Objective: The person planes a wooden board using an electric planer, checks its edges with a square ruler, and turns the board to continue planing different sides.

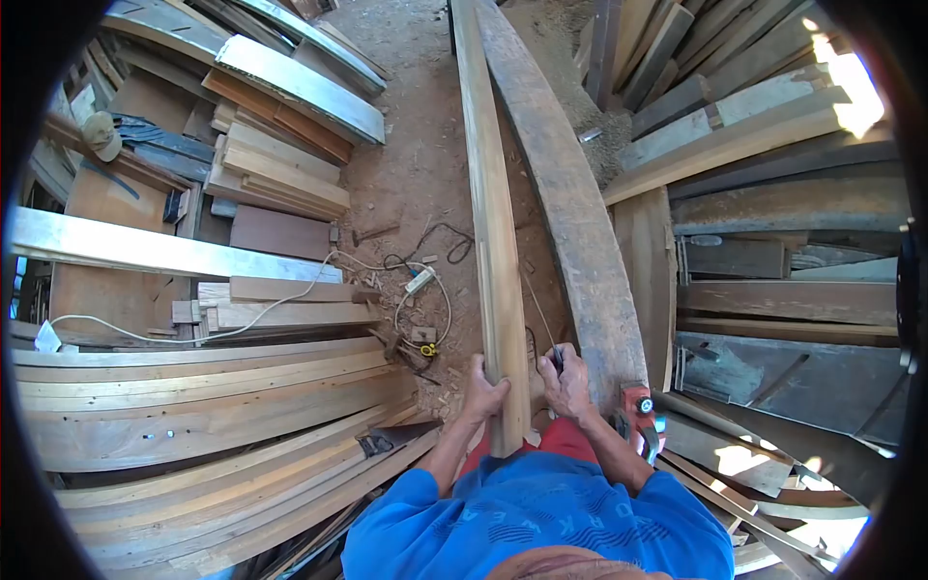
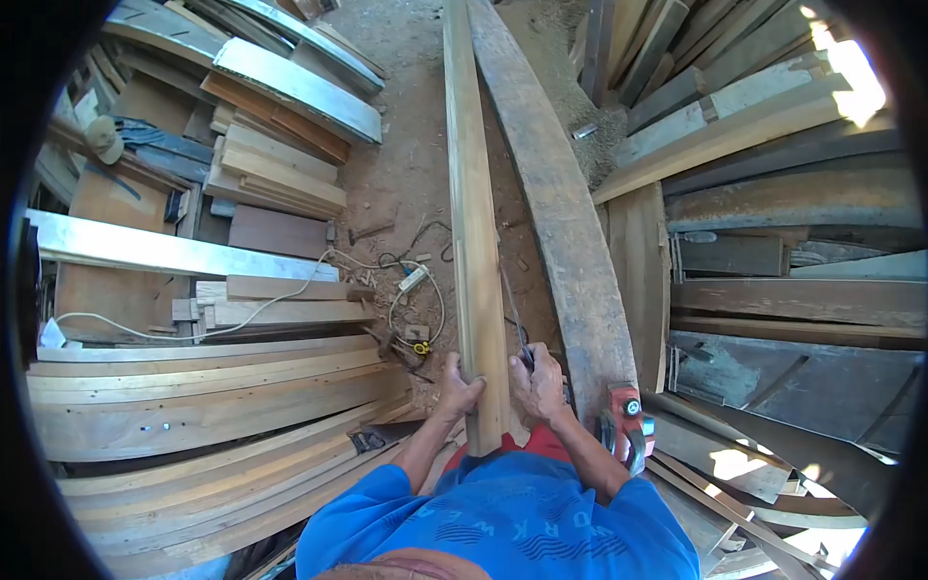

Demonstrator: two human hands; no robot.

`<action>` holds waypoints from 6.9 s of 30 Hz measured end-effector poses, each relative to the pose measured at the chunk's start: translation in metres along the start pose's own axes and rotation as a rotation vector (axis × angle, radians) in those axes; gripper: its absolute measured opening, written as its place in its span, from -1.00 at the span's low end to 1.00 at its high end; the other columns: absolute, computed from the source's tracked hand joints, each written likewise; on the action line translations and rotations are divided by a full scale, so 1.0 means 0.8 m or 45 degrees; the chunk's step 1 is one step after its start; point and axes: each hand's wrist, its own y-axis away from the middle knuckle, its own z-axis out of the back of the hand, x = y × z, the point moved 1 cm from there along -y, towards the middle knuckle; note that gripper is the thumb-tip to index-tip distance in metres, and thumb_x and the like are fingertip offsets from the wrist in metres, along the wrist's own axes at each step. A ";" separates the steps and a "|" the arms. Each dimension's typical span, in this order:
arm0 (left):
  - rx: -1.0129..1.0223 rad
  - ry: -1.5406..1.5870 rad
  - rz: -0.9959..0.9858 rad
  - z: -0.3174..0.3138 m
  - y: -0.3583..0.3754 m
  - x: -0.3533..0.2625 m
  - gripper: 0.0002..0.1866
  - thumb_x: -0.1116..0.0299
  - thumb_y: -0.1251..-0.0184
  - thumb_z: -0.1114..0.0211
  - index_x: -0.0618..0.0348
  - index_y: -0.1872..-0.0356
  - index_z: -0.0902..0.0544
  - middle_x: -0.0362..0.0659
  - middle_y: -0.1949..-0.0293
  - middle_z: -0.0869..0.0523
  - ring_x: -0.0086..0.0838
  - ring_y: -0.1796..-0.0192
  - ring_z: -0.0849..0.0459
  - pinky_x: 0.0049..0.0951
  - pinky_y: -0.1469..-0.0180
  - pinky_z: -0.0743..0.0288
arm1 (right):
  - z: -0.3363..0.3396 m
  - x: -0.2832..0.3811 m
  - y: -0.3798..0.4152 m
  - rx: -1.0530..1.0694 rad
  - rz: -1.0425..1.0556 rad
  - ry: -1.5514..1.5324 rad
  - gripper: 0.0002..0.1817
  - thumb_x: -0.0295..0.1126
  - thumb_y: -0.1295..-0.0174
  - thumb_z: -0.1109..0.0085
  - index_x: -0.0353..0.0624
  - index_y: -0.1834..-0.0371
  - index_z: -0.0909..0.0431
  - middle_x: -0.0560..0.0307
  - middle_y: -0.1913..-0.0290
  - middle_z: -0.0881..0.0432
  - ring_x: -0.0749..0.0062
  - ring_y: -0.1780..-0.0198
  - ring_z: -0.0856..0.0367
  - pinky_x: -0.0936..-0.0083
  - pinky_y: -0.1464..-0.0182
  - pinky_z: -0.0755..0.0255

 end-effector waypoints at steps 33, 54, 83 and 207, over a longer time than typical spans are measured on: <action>-0.093 -0.387 0.143 -0.250 -0.167 -0.070 -0.21 0.23 -0.09 -0.51 0.27 -0.27 -0.27 0.32 0.05 -0.68 0.25 -0.05 -0.68 0.03 -0.13 -0.53 | 0.185 -0.075 0.055 -0.363 -0.172 0.133 -0.56 -0.21 -0.48 -0.07 -0.41 -0.17 -0.55 -0.33 0.05 -0.67 -0.21 -0.01 -0.66 0.12 -0.14 -0.49; 0.642 0.639 0.604 -0.177 -0.142 0.064 -0.29 0.31 -0.15 -0.44 0.25 -0.35 -0.41 -0.06 -0.03 -0.68 -0.32 0.01 -0.71 -0.27 0.01 -0.64 | 0.148 -0.014 0.033 -0.585 -0.296 -0.015 -0.78 -0.33 -0.45 -0.11 -0.31 0.13 -0.47 0.11 0.35 -0.48 0.40 0.28 -0.42 0.35 0.16 -0.39; 0.312 0.057 0.436 0.251 0.048 -0.030 0.05 0.25 -0.50 -0.13 -0.02 -0.61 0.58 -0.12 -0.07 -0.56 -0.42 0.32 -0.49 -0.33 0.16 -0.55 | -0.224 0.083 -0.093 0.434 -0.875 -1.186 -0.63 -0.08 -0.31 -0.37 -0.13 0.08 -0.55 0.23 0.33 -0.63 0.49 0.35 -0.61 0.40 0.30 -0.56; 0.140 -0.324 0.589 0.244 0.095 0.061 -0.15 -0.20 -0.02 -0.55 0.17 -0.27 -0.62 0.07 -0.05 -0.79 -0.18 -0.06 -0.78 -0.21 -0.17 -0.59 | -0.288 -0.009 -0.225 0.257 -1.001 -1.213 -0.32 0.05 -0.49 -0.12 -0.30 -0.42 -0.37 -0.09 -0.35 -0.53 0.04 -0.32 -0.52 0.09 -0.44 -0.34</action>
